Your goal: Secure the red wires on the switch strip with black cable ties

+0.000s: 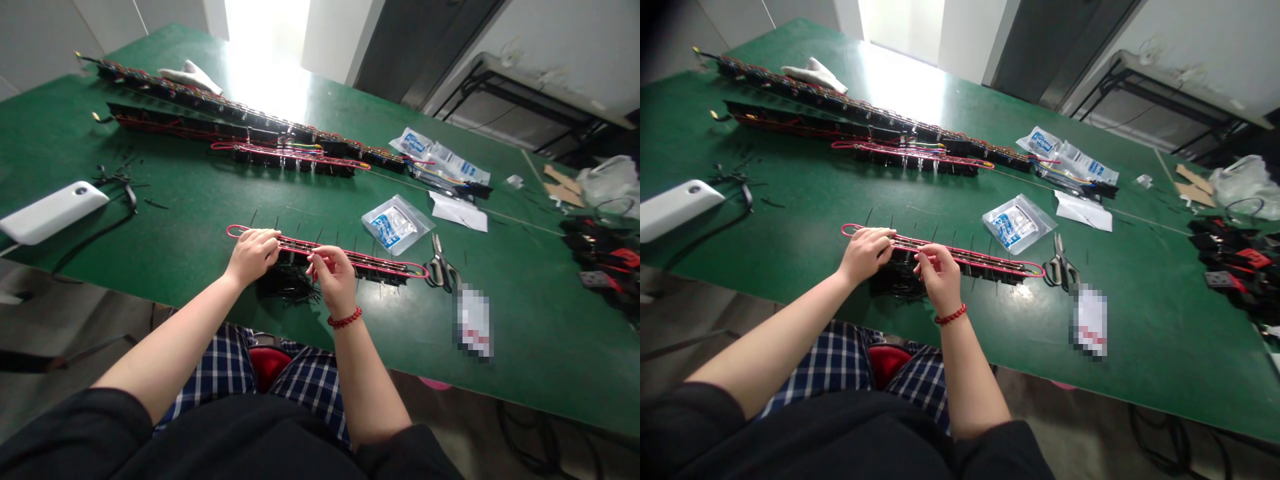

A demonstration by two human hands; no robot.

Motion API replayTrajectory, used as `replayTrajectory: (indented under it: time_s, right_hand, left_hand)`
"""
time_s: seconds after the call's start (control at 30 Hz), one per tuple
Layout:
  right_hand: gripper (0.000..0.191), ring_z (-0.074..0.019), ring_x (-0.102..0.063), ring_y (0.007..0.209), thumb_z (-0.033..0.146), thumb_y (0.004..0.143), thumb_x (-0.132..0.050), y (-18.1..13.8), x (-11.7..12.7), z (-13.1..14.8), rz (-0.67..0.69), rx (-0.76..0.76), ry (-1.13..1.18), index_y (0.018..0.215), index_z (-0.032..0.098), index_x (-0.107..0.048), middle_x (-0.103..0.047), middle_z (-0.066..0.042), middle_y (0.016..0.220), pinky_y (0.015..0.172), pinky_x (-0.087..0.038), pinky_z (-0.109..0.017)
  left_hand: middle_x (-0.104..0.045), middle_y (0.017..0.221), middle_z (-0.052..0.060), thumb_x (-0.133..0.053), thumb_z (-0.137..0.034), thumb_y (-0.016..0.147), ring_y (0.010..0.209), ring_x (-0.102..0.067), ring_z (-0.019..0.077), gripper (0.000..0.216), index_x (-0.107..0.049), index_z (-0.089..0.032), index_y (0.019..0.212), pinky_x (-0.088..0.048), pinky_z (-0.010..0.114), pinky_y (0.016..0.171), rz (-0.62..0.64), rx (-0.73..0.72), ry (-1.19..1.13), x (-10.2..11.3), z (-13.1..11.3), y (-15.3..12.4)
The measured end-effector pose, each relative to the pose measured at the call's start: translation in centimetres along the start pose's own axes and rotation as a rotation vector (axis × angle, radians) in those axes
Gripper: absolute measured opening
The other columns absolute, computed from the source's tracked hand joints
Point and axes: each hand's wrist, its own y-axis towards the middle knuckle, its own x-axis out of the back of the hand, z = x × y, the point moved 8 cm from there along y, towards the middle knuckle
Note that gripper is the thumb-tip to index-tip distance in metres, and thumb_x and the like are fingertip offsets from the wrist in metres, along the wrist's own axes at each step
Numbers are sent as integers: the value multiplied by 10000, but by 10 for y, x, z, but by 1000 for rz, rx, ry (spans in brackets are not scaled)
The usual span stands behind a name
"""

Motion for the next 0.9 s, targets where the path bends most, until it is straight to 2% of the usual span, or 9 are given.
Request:
replayTrajectory:
  time_s: [0.2, 0.4, 0.57, 0.77, 0.9]
  right_hand:
    - [276, -90, -596, 507, 494, 883, -674, 24, -5, -3, 41, 18, -13, 993, 244, -634, -665, 18, 805, 407, -408, -215]
    - [293, -65, -551, 484, 503, 864, -698, 46, 2, -9, 27, 31, -32, 972, 238, -636, -658, 25, 814, 438, -422, -211]
    - [278, -89, -572, 566, 494, 858, -710, 60, 1, -8, 53, 72, -45, 938, 237, -644, -657, 22, 780, 519, -464, -227]
    - [291, -81, -561, 566, 490, 840, -724, 73, 0, -20, 96, 15, 1, 927, 226, -638, -652, 27, 767, 530, -451, -220]
    - [319, -80, -555, 570, 505, 820, -736, 86, 2, -19, 126, -25, 35, 924, 223, -629, -649, 31, 754, 532, -441, -214]
  left_hand:
    - [-721, 1275, 51, -521, -258, 962, 1176, -664, 255, 197, -691, -236, 865, -463, 468, 1042, 21, 18, -3, -2, 1, 0]
    - [-730, 1255, 50, -512, -260, 974, 1159, -671, 243, 208, -697, -226, 887, -467, 444, 1030, 10, 1, 23, -1, -1, 1]
    - [-724, 1273, 39, -506, -282, 999, 1178, -662, 233, 235, -703, -227, 882, -458, 429, 1038, 25, 11, 25, -2, 0, 2]
    - [-718, 1282, 38, -521, -277, 1004, 1188, -657, 232, 221, -710, -235, 896, -454, 431, 1050, 50, 60, 18, -5, 3, 2]
    - [-726, 1258, 30, -535, -277, 1000, 1167, -662, 229, 198, -692, -236, 887, -460, 426, 1031, 53, 123, -6, -12, 11, 11]
